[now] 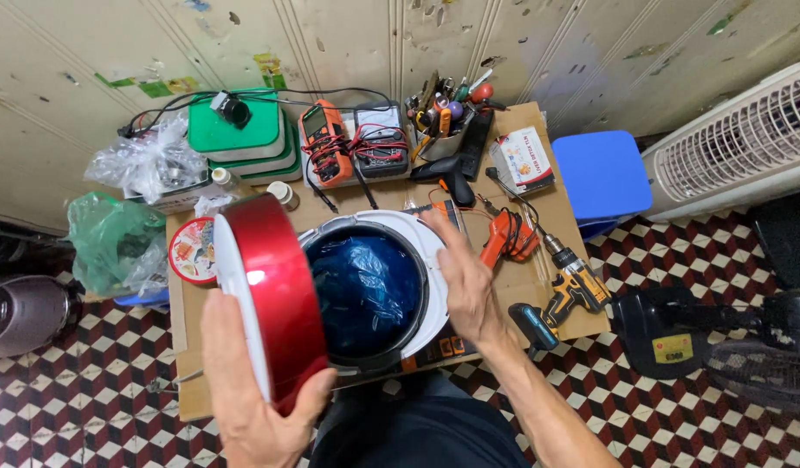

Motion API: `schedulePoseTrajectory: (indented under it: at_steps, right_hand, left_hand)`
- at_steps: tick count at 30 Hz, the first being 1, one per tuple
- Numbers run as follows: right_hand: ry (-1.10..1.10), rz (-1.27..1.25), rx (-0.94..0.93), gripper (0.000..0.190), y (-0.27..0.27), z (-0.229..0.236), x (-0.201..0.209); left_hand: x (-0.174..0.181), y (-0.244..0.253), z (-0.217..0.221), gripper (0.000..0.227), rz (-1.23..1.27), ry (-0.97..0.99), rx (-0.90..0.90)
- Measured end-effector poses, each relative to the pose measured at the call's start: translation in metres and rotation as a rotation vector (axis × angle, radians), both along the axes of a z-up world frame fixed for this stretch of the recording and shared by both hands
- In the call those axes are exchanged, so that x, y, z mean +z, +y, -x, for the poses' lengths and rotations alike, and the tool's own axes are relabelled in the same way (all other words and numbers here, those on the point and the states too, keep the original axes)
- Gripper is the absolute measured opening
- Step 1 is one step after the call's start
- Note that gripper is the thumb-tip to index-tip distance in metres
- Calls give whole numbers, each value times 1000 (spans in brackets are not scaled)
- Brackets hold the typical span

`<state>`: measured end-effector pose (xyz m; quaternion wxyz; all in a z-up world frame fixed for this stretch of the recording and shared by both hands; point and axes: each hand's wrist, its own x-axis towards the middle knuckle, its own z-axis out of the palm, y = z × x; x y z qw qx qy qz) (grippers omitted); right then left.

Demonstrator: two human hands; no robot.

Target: The person cleans the interior of a red and white rice cooker. They remove the inner pot, wipe the heating element with a cloth, and use a screwdriver to clean the underside of the lid.

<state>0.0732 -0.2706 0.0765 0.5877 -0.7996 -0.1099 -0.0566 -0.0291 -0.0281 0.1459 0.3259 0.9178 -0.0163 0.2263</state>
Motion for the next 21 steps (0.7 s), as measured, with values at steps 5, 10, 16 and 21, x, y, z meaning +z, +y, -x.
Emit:
schedulePoseTrajectory:
  at_steps: [5, 10, 16, 21]
  right_hand:
    - [245, 187, -88, 55, -21, -13, -84]
    - [73, 358, 10, 50, -14, 18, -122]
    - [170, 454, 199, 73, 55, 22, -78]
    - [334, 984, 408, 113, 109, -6, -107]
  left_hand:
    - [15, 12, 24, 115, 108, -26, 156]
    - [10, 20, 43, 92, 129, -92, 360]
    - [2, 21, 44, 99, 69, -88, 269]
    - [-2, 18, 57, 97, 97, -61, 289]
